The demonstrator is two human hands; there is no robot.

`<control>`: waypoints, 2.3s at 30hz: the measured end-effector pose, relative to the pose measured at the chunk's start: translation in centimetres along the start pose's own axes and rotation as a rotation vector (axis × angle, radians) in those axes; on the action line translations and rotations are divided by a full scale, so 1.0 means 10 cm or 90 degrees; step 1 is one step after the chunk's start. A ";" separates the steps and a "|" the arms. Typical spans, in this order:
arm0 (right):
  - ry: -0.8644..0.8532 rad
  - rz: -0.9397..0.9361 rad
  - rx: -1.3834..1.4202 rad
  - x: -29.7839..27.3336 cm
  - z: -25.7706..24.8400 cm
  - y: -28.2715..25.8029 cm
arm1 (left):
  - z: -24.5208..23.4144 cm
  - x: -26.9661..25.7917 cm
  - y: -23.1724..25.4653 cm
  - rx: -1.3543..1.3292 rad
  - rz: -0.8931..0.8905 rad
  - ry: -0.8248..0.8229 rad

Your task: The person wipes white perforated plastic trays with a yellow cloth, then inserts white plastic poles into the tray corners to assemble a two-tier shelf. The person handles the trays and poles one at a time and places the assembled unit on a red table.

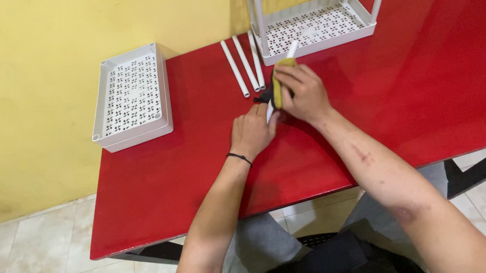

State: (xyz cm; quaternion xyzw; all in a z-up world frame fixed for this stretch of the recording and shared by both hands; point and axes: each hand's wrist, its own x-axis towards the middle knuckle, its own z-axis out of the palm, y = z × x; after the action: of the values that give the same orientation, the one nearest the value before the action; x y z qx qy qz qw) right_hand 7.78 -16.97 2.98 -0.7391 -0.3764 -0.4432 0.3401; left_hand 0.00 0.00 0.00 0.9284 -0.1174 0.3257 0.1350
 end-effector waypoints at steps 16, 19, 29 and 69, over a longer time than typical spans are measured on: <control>0.060 0.174 -0.289 0.07 -0.38 0.55 | -0.29 0.05 -0.02 -0.023 -0.036 0.032; 0.090 0.087 -0.411 0.16 -0.37 0.27 | -0.33 0.06 -0.02 -0.065 -0.068 0.077; -0.273 0.392 0.158 0.82 0.62 -0.17 | -0.60 0.13 0.08 -0.001 -0.206 -0.003; -0.422 0.301 0.176 1.68 3.15 -0.59 | -1.83 -0.36 -2.46 0.286 -0.628 0.133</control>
State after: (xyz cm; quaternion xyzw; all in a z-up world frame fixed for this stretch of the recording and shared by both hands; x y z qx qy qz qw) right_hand 20.73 16.48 7.48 -0.8549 -0.3416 -0.0369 0.3887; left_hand -5.73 29.48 7.13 0.8421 0.4181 0.3309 0.0814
